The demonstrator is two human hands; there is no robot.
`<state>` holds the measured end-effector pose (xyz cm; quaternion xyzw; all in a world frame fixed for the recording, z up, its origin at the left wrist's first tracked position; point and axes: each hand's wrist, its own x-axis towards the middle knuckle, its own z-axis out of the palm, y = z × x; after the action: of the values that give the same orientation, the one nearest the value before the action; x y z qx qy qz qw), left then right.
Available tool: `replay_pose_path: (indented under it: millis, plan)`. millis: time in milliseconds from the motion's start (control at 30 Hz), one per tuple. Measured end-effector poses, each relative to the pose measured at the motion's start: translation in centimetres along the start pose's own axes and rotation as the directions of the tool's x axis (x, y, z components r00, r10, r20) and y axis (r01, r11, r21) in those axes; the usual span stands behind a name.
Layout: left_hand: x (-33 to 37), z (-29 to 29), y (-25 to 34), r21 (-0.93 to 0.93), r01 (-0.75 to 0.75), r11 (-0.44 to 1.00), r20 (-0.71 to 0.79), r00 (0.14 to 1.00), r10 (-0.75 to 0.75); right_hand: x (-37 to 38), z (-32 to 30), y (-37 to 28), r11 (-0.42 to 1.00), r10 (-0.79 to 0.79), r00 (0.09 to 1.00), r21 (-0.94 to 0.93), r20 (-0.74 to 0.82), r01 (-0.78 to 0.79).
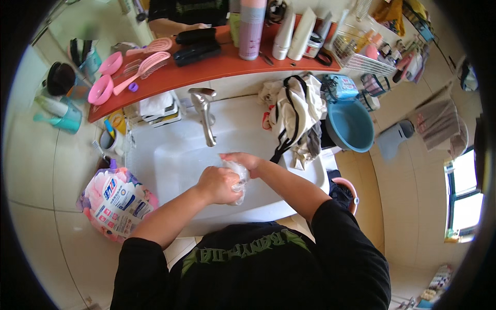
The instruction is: The person washes several items of clothing by hand in a sink, using a cleaning product from a pink bag, scrubbing the fabric against itself, and then placing the items into a bucket.
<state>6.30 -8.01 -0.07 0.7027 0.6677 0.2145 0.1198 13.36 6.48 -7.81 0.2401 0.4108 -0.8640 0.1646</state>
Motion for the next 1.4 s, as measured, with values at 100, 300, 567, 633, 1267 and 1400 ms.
replay_pose_path:
  millis: [100,300,567,633,1267,1400]
  plan:
    - [0.8,0.7,0.1,0.133,-0.03,0.991,0.167,0.986,0.008,1.1,-0.4,0.0,0.982,0.014,0.995,-0.184,-0.094,-0.031]
    - [1.1,3.9,0.0,0.236,-0.059,0.97,0.383,0.923,-0.038,2.5,1.5,-0.4,0.182,-0.225,0.953,-0.97,-0.201,-0.162]
    - [-0.3,9.1,-0.5,0.16,-0.204,0.966,0.363,0.922,0.134,2.2,2.4,3.0,0.606,-0.141,0.767,-0.668,-0.625,-0.433]
    - [-0.5,8.7,-0.3,0.175,-0.225,0.958,0.335,0.929,0.157,1.9,2.5,3.0,0.609,-0.098,0.789,-0.663,-0.607,-0.435]
    - [1.5,10.6,0.4,0.069,-0.266,0.962,-0.037,0.963,0.269,0.9,2.8,0.7,0.353,-0.175,0.851,-0.838,-0.496,-0.416]
    - [1.3,12.4,-0.6,-0.671,0.179,0.72,0.02,0.974,-0.224,1.7,5.0,0.2,0.378,-0.403,0.772,-0.858,-0.491,-0.349]
